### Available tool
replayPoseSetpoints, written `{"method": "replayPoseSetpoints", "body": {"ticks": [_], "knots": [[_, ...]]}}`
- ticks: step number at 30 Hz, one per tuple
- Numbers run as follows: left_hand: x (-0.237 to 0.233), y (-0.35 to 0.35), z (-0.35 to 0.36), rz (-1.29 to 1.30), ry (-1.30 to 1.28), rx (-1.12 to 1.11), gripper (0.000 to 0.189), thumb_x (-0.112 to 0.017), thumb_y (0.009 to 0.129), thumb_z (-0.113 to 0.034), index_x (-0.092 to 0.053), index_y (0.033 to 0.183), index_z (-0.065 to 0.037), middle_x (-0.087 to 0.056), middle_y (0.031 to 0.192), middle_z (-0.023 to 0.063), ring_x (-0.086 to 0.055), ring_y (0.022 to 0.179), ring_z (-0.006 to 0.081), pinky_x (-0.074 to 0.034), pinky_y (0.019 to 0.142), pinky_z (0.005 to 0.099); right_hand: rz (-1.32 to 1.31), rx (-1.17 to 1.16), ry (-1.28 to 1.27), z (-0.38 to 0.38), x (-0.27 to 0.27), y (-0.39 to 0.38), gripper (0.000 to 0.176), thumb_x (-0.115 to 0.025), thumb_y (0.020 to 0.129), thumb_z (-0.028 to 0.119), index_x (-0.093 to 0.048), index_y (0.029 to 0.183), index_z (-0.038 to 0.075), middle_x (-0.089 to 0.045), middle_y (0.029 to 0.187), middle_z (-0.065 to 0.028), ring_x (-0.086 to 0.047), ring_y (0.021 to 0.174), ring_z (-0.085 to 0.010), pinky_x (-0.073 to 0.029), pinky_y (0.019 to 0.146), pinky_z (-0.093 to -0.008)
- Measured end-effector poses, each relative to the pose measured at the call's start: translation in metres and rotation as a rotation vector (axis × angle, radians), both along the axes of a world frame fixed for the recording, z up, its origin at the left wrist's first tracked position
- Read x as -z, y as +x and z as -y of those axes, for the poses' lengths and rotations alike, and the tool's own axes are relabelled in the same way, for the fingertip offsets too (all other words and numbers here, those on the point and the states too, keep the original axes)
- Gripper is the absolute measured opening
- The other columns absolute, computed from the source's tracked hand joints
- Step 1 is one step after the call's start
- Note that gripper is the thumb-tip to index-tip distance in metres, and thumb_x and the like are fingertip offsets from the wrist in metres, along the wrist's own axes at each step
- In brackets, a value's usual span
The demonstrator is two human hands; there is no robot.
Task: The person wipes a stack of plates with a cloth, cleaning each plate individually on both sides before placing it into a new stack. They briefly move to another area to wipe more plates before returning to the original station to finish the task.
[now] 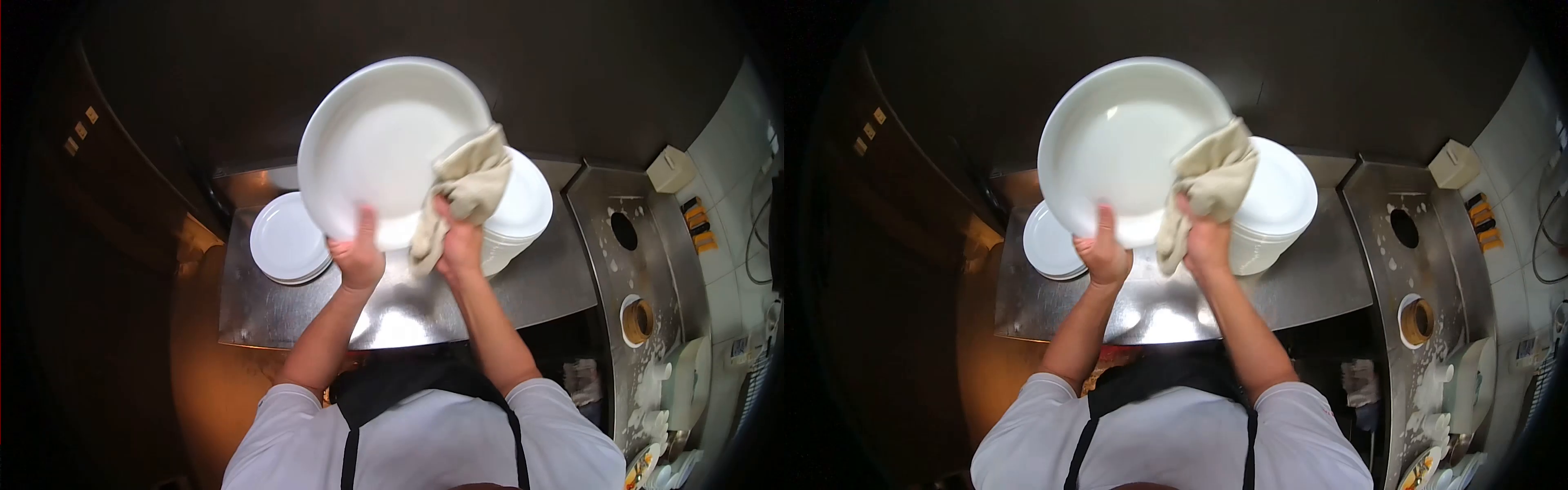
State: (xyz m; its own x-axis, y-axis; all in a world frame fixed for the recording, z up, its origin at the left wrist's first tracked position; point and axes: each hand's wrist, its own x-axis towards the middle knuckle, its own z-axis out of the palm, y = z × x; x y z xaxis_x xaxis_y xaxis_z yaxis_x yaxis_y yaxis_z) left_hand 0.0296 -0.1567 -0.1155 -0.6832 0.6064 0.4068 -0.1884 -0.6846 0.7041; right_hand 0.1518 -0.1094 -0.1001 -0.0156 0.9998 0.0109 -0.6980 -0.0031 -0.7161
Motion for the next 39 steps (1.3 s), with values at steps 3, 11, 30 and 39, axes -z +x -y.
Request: {"method": "replayPoseSetpoints", "body": {"ticks": [3,11,30,39], "knots": [[-0.009,-0.026,0.011,-0.05,-0.106,0.06,0.03,-0.066,0.095,-0.008,-0.06,0.122,0.004,-0.066,0.115,0.0085,-0.061,0.104,0.0158,-0.046,0.095,0.0298,0.091,-0.082,-0.003,-0.001,0.029,-0.006,0.039,-0.075,0.085,0.001,-0.059,0.121,0.005,-0.064,0.11,-0.0063,-0.064,0.097,-0.0173,-0.056,0.084,-0.0314],[-0.042,-0.083,0.082,-0.616,-0.377,0.051,0.028,-0.064,0.096,-0.01,-0.062,0.12,0.004,-0.073,0.104,0.0109,-0.068,0.095,0.0173,-0.053,0.084,0.0307,0.615,-0.164,0.241,-0.018,-0.016,0.015,0.04,-0.082,0.078,0.004,-0.065,0.114,0.002,-0.069,0.107,-0.0049,-0.065,0.095,-0.0163,-0.054,0.082,-0.0304],[-0.015,-0.139,0.093,-0.358,-0.562,0.558,0.039,-0.064,0.095,-0.013,-0.057,0.13,0.003,-0.07,0.112,0.0133,-0.069,0.091,0.0191,-0.057,0.08,0.0336,0.746,-0.319,0.722,-0.035,-0.081,0.047,0.04,-0.077,0.083,0.013,-0.062,0.117,0.001,-0.07,0.109,-0.0098,-0.069,0.094,-0.0197,-0.057,0.082,-0.0332],[0.067,-0.055,-0.008,-0.081,-0.486,0.166,0.042,-0.058,0.101,-0.04,-0.062,0.107,0.001,-0.066,0.092,0.008,-0.062,0.084,0.0153,-0.05,0.077,0.0322,0.316,-0.548,0.059,0.029,0.074,-0.026,0.039,-0.05,0.102,0.028,-0.059,0.129,0.0,-0.067,0.115,-0.0136,-0.067,0.101,-0.0218,-0.055,0.091,-0.0344]]}}
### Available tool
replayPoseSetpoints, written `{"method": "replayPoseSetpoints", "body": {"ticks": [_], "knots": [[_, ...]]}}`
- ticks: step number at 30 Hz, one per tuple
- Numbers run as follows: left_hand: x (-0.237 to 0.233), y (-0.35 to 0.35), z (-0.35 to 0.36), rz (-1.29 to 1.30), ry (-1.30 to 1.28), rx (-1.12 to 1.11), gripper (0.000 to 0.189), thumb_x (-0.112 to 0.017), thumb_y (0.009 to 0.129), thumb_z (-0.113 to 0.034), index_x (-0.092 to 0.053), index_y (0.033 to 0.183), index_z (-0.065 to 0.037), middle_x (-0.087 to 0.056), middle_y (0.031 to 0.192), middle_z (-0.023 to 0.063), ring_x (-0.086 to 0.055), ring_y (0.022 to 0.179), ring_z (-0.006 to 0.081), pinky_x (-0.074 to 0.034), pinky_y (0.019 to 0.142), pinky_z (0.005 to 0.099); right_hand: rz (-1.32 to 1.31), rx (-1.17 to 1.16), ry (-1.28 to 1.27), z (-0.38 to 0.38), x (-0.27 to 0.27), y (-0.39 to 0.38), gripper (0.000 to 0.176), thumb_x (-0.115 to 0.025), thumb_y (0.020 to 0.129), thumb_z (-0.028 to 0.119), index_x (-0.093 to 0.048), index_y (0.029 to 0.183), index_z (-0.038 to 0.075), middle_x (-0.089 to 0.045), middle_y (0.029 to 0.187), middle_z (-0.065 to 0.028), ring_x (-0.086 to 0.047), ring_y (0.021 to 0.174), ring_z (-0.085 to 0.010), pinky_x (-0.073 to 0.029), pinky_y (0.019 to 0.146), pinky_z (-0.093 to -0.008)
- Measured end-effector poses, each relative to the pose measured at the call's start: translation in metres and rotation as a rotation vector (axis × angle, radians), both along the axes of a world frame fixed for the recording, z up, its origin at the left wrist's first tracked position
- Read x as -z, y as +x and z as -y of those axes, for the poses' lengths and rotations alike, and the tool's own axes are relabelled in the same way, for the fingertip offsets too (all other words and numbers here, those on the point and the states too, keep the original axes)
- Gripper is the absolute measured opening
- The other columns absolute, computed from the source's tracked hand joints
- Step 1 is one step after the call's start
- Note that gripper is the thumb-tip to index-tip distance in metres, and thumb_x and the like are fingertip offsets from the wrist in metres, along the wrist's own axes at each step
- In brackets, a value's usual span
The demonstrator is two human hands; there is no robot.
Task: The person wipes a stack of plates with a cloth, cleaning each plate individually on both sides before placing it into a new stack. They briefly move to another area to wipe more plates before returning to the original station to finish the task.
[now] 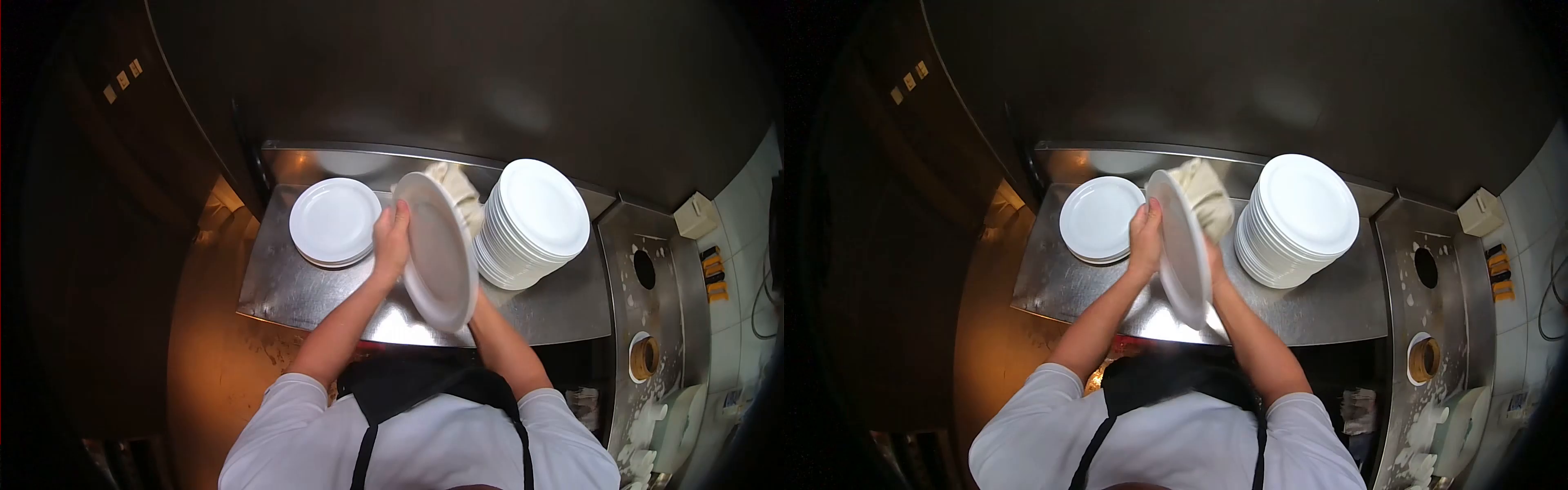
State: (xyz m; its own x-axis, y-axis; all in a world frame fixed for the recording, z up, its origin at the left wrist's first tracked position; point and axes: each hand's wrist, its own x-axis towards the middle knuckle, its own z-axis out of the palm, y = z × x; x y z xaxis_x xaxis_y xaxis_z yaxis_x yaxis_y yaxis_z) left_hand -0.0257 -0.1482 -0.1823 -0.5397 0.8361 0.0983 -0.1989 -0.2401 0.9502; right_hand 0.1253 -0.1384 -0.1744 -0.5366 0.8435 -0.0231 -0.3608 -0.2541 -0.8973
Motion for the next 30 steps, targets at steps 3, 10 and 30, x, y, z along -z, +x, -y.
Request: {"method": "replayPoseSetpoints", "body": {"ticks": [3,10,30], "knots": [[0.039,0.011,-0.017,0.061,-0.031,-0.044,0.047,-0.055,0.102,-0.046,-0.065,0.097,0.0,-0.066,0.083,0.0082,-0.061,0.079,0.0164,-0.049,0.073,0.0342,0.111,0.018,0.499,0.052,0.023,0.012,0.043,-0.059,0.098,0.025,-0.055,0.133,0.002,-0.057,0.13,-0.0138,-0.056,0.118,-0.0254,-0.045,0.102,-0.037],[0.083,0.033,0.009,0.219,-0.149,0.104,0.049,-0.053,0.102,-0.047,-0.064,0.095,0.0,-0.064,0.081,0.0085,-0.059,0.077,0.0169,-0.048,0.071,0.0348,0.28,0.244,1.239,0.018,-0.048,0.001,0.048,-0.073,0.086,0.023,-0.061,0.127,0.002,-0.056,0.139,-0.0178,-0.056,0.127,-0.0287,-0.042,0.108,-0.0394],[0.084,0.011,0.042,0.27,-0.211,0.113,0.054,-0.049,0.102,-0.051,-0.062,0.09,-0.001,-0.061,0.074,0.0095,-0.056,0.07,0.0183,-0.046,0.067,0.0365,0.662,0.123,0.892,0.055,-0.027,0.019,0.112,-0.079,0.072,0.046,-0.021,0.151,-0.009,-0.018,0.155,-0.0377,-0.016,0.147,-0.0523,-0.006,0.12,-0.0602]]}}
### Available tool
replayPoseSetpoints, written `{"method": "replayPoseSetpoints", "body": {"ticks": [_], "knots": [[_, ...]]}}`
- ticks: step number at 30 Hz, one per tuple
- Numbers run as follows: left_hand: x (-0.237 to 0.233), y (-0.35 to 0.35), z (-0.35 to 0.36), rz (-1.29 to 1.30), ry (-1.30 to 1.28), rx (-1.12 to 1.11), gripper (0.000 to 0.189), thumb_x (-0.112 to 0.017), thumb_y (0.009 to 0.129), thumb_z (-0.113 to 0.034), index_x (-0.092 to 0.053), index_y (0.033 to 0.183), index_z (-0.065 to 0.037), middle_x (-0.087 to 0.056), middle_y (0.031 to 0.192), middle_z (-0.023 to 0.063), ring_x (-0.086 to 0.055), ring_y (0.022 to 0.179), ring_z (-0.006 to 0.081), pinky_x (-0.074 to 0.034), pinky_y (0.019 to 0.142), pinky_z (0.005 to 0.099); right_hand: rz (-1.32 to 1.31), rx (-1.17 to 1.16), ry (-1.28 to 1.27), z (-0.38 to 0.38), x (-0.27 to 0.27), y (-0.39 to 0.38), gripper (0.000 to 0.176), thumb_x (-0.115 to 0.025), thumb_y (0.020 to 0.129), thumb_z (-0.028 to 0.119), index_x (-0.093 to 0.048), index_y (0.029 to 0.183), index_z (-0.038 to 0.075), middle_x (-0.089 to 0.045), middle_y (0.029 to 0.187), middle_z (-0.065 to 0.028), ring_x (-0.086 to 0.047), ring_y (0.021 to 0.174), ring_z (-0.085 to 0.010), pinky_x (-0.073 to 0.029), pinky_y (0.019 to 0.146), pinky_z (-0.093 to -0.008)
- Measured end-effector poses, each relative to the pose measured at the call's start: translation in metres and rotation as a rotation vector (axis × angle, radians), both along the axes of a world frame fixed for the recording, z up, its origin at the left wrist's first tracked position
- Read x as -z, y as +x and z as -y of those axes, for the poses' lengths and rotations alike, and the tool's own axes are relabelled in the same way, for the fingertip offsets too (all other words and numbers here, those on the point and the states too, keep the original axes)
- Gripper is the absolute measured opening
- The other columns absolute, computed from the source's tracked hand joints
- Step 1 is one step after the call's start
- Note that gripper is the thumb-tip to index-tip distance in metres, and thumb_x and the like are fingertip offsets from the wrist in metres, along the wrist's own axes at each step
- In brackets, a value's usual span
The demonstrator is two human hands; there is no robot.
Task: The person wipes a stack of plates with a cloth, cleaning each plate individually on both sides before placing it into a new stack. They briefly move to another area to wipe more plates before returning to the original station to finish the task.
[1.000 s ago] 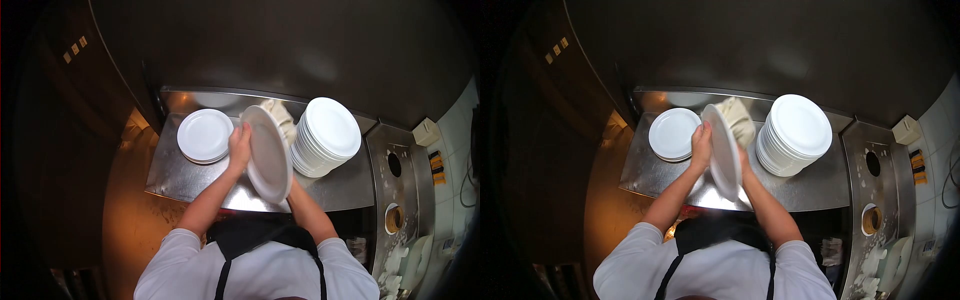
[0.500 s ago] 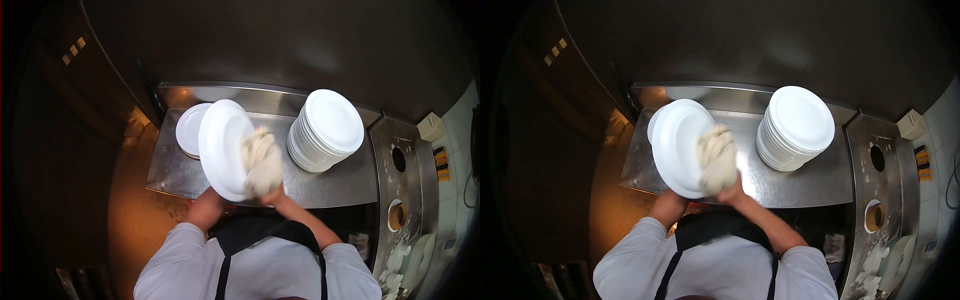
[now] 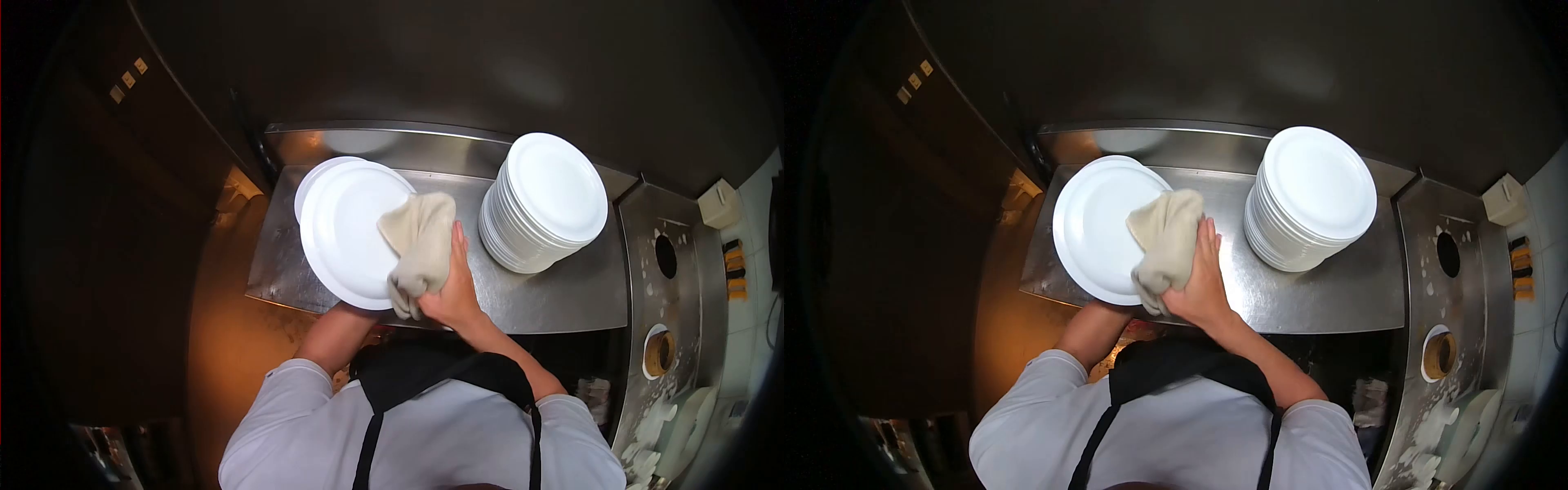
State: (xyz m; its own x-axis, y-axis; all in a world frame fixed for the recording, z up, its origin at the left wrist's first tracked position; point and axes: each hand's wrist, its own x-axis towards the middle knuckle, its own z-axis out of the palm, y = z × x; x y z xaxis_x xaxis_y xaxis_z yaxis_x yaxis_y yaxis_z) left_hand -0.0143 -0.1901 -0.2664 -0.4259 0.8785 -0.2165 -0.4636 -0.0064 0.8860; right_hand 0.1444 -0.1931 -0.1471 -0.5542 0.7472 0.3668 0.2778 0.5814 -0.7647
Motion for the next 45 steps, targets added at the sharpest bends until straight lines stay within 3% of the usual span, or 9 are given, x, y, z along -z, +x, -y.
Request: {"method": "replayPoseSetpoints", "body": {"ticks": [7,12,19,26,30,33,37,40,45], "knots": [[0.006,0.018,-0.009,-0.002,-0.002,0.024,0.056,-0.047,0.102,-0.053,-0.062,0.088,-0.001,-0.059,0.072,0.0098,-0.055,0.068,0.0188,-0.046,0.065,0.0371,0.1,-0.316,0.564,-0.003,-0.056,-0.016,0.111,-0.081,0.068,0.035,-0.022,0.156,0.0,-0.025,0.157,-0.0292,-0.021,0.148,-0.0456,-0.019,0.12,-0.0537],[0.007,0.014,-0.001,0.005,-0.019,0.022,0.057,-0.046,0.102,-0.054,-0.061,0.086,-0.001,-0.059,0.07,0.0101,-0.054,0.066,0.0192,-0.045,0.064,0.0376,-0.457,-0.137,-0.193,-0.036,-0.031,-0.013,0.092,-0.08,0.071,0.027,-0.039,0.148,-0.001,-0.031,0.153,-0.0311,-0.03,0.142,-0.0483,-0.026,0.118,-0.0505],[0.006,0.009,0.001,-0.016,-0.04,0.013,0.059,-0.044,0.103,-0.055,-0.061,0.084,-0.002,-0.057,0.068,0.0104,-0.053,0.064,0.0197,-0.045,0.063,0.0382,-0.191,-0.478,0.552,0.014,-0.045,-0.011,0.087,-0.077,0.057,0.034,-0.059,0.139,0.01,-0.041,0.151,-0.0246,-0.036,0.14,-0.0491,-0.021,0.117,-0.0602],[-0.004,0.022,-0.031,-0.134,-0.039,0.009,0.061,-0.043,0.103,-0.057,-0.06,0.082,-0.002,-0.056,0.066,0.0108,-0.051,0.062,0.0202,-0.044,0.061,0.0388,-0.481,-0.171,-0.171,-0.035,0.0,0.0,0.096,-0.076,0.073,0.032,-0.03,0.151,-0.002,-0.042,0.147,-0.0217,-0.038,0.139,-0.0392,-0.027,0.117,-0.0487],[-0.054,-0.005,-0.069,-0.645,-0.005,-0.116,0.062,-0.042,0.103,-0.058,-0.06,0.081,-0.002,-0.055,0.064,0.011,-0.051,0.06,0.0205,-0.043,0.06,0.0392,-0.309,-0.224,-0.085,0.009,0.06,0.032,0.073,-0.079,0.08,0.022,-0.043,0.139,-0.004,-0.056,0.131,-0.0186,-0.055,0.123,-0.0269,-0.044,0.104,-0.041],[-0.109,-0.029,-0.073,-1.202,0.047,-0.299,0.065,-0.055,0.095,-0.062,-0.048,0.07,-0.002,-0.053,0.062,0.0185,-0.052,0.056,0.0313,-0.042,0.056,0.0449,-0.365,-0.001,-0.725,0.011,-0.025,0.048,0.035,-0.079,0.084,0.013,-0.063,0.112,-0.001,-0.07,0.1,-0.0096,-0.068,0.091,-0.0176,-0.055,0.083,-0.0338],[-0.217,-0.038,-0.066,-1.457,0.179,-0.294,0.048,-0.074,0.088,-0.048,-0.059,0.096,-0.003,-0.065,0.067,0.0174,-0.069,0.07,0.0322,-0.052,0.062,0.0408,-0.598,0.271,-0.562,-0.042,-0.024,0.04,0.03,-0.077,0.085,0.008,-0.063,0.109,-0.001,-0.068,0.101,-0.0094,-0.066,0.092,-0.0183,-0.054,0.08,-0.0316],[-0.29,-0.025,-0.024,-0.873,0.629,-0.038,0.068,-0.074,0.088,-0.044,-0.045,0.134,-0.003,-0.07,0.102,0.0198,-0.072,0.083,0.0251,-0.057,0.072,0.0331,-1.018,0.262,-0.804,-0.065,-0.025,0.036,0.036,-0.073,0.088,0.005,-0.058,0.119,0.001,-0.065,0.107,-0.0094,-0.064,0.095,-0.0191,-0.055,0.079,-0.0325],[-0.192,0.004,0.007,-0.805,0.671,-0.199,0.053,-0.064,0.099,-0.02,-0.04,0.141,0.002,-0.062,0.123,0.0183,-0.062,0.111,0.0218,-0.051,0.092,0.0301,-1.269,0.123,-0.929,-0.063,-0.056,0.011,0.038,-0.071,0.09,0.009,-0.055,0.124,0.002,-0.062,0.111,-0.0094,-0.063,0.099,-0.0196,-0.055,0.086,-0.0336]]}}
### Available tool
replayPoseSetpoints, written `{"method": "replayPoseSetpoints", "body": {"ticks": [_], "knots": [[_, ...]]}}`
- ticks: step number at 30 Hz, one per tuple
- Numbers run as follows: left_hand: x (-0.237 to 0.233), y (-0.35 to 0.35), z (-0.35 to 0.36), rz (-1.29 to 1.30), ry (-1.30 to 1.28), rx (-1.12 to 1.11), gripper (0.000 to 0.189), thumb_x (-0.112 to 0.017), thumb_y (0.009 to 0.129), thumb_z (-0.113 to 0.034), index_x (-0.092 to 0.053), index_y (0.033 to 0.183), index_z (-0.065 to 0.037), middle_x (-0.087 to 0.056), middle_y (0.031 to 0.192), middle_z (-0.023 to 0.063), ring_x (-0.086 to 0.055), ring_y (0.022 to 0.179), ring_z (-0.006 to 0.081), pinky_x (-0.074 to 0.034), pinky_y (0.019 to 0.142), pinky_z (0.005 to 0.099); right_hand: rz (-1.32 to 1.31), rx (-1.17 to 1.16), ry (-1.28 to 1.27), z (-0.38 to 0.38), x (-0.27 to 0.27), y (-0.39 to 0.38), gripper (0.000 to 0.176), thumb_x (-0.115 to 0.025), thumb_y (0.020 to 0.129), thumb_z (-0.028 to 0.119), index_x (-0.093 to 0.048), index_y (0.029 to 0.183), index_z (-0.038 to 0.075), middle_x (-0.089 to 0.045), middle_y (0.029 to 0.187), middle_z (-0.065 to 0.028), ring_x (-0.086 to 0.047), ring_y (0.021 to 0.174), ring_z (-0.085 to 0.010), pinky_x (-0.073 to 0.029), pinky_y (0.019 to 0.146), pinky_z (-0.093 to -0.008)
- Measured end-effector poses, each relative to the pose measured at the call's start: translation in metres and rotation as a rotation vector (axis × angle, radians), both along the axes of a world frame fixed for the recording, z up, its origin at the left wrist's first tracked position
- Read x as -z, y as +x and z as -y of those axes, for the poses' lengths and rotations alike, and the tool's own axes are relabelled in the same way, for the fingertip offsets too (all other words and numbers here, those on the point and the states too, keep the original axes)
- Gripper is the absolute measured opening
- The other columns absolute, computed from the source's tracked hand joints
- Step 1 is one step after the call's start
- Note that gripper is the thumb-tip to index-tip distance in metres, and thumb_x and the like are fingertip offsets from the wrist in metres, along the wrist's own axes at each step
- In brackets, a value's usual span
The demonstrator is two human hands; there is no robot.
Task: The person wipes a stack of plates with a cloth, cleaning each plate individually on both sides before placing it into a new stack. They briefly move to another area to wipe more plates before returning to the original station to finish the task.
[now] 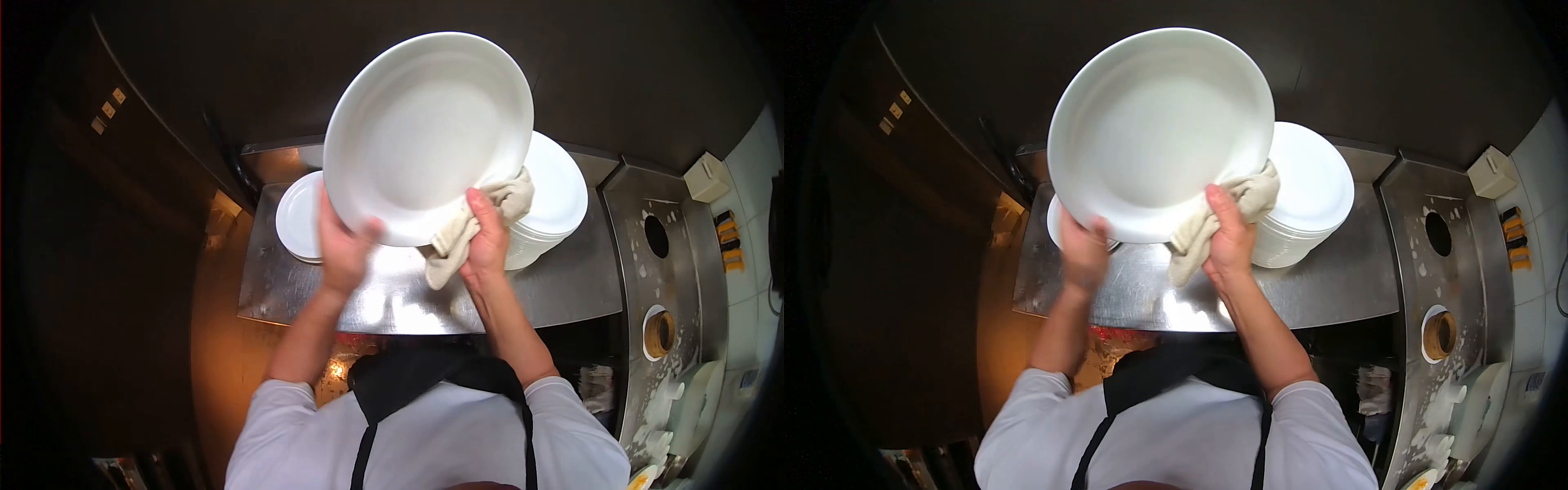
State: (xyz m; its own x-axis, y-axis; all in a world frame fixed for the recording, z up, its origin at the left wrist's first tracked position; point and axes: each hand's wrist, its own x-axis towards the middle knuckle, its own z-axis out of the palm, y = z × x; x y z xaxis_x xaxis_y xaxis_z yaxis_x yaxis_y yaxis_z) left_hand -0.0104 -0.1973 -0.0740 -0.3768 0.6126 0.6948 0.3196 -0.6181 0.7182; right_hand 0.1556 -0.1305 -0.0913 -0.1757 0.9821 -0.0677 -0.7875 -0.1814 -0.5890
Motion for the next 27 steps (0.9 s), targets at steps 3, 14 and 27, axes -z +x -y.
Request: {"method": "replayPoseSetpoints", "body": {"ticks": [3,14,27], "knots": [[0.017,0.029,0.01,0.031,-0.058,-0.176,0.034,-0.062,0.099,-0.014,-0.056,0.126,0.006,-0.066,0.114,0.0119,-0.062,0.103,0.0169,-0.049,0.09,0.029,0.043,-0.063,0.009,0.017,0.02,-0.019,0.041,-0.071,0.091,0.01,-0.052,0.127,0.002,-0.061,0.114,-0.0089,-0.061,0.105,-0.0192,-0.052,0.091,-0.0322],[-0.028,-0.056,0.09,-0.275,-0.623,0.074,0.026,-0.063,0.094,-0.01,-0.065,0.116,0.003,-0.074,0.094,0.018,-0.073,0.087,0.0259,-0.055,0.079,0.0355,0.856,-0.097,0.753,-0.023,0.003,0.016,0.043,-0.083,0.076,0.004,-0.064,0.115,0.003,-0.069,0.104,-0.0055,-0.066,0.095,-0.0158,-0.053,0.085,-0.0326],[0.058,-0.065,0.081,-0.265,-0.963,0.267,0.034,-0.062,0.086,-0.006,-0.065,0.12,-0.001,-0.07,0.108,0.0147,-0.067,0.099,0.0246,-0.051,0.092,0.0379,1.105,0.036,1.532,0.016,-0.042,-0.035,0.051,-0.079,0.072,0.006,-0.065,0.121,0.008,-0.068,0.112,-0.0155,-0.068,0.093,-0.0311,-0.055,0.082,-0.0374]]}}
